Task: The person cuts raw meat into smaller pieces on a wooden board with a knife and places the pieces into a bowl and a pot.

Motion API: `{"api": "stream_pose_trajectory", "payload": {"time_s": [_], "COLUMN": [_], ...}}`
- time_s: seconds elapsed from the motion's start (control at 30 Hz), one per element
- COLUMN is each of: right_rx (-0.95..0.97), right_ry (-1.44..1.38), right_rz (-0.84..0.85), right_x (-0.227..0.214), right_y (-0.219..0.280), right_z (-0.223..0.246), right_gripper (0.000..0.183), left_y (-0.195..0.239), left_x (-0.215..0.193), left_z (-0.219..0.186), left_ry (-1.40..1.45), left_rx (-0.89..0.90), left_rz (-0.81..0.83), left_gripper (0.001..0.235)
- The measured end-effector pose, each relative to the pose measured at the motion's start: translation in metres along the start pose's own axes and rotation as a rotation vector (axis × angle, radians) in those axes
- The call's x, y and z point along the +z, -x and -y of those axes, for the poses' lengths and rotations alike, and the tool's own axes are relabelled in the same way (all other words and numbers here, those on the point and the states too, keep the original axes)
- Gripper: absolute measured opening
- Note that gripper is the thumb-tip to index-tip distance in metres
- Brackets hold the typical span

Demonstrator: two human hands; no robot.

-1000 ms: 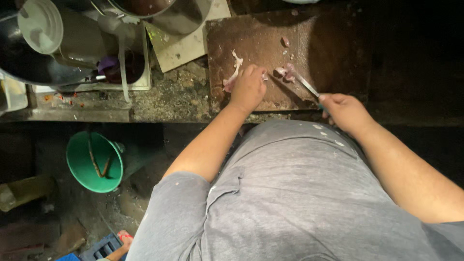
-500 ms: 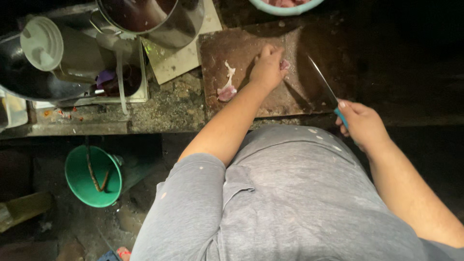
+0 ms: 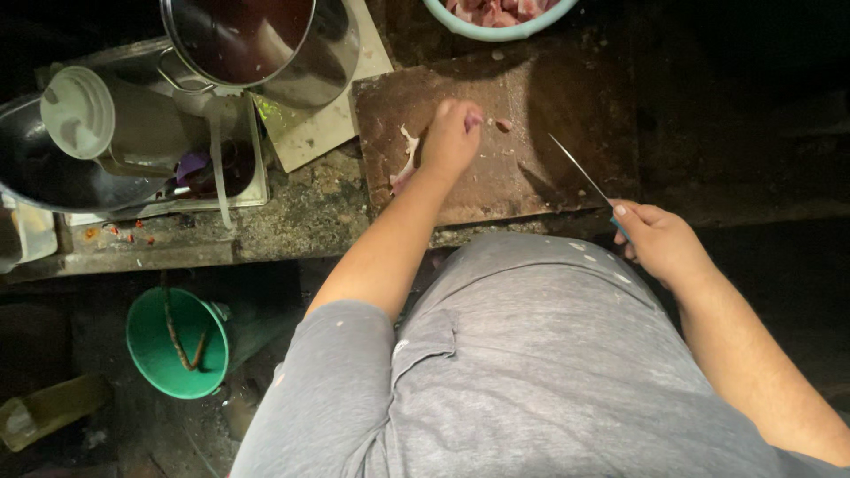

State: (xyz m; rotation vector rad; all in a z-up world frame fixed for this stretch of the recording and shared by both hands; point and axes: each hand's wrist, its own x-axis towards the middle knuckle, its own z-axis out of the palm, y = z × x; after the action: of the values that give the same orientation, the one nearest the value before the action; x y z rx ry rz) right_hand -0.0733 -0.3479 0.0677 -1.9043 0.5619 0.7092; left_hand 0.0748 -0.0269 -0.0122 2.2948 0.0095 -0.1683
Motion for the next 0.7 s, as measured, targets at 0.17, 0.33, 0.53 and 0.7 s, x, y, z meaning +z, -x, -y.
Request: {"api": "stream_pose_trajectory", "payload": {"time_s": [0.17,0.33,0.53,0.7], "right_rx": [0.011,-0.003,0.016,0.03], "right_ry": [0.023,0.029,0.004,0.025], "right_rz": [-0.001,0.016,0.026,0.02], "right_x": [0.003,0.005,0.003,0.006], "right_y": [0.002,0.001,-0.001,-0.002], "right_z": [0.009,0.015,0.01,0.009], "right_gripper": [0.04,0.041,0.04,0.04], "left_y": [-0.018,0.0,0.0,-0.025], "left_x": [0.024,0.056,0.012,-0.033], "left_z": [-0.021,-0.012,0.018,-0.038], "left_ry": [-0.285,-0.335,-0.127,0.193], "left_rx": [0.35,0.476,0.134,0.266], "left_rz": [0.026,0.224,0.168,-0.312], "left_gripper": [0.037,0.022,0.013,0.009]}}
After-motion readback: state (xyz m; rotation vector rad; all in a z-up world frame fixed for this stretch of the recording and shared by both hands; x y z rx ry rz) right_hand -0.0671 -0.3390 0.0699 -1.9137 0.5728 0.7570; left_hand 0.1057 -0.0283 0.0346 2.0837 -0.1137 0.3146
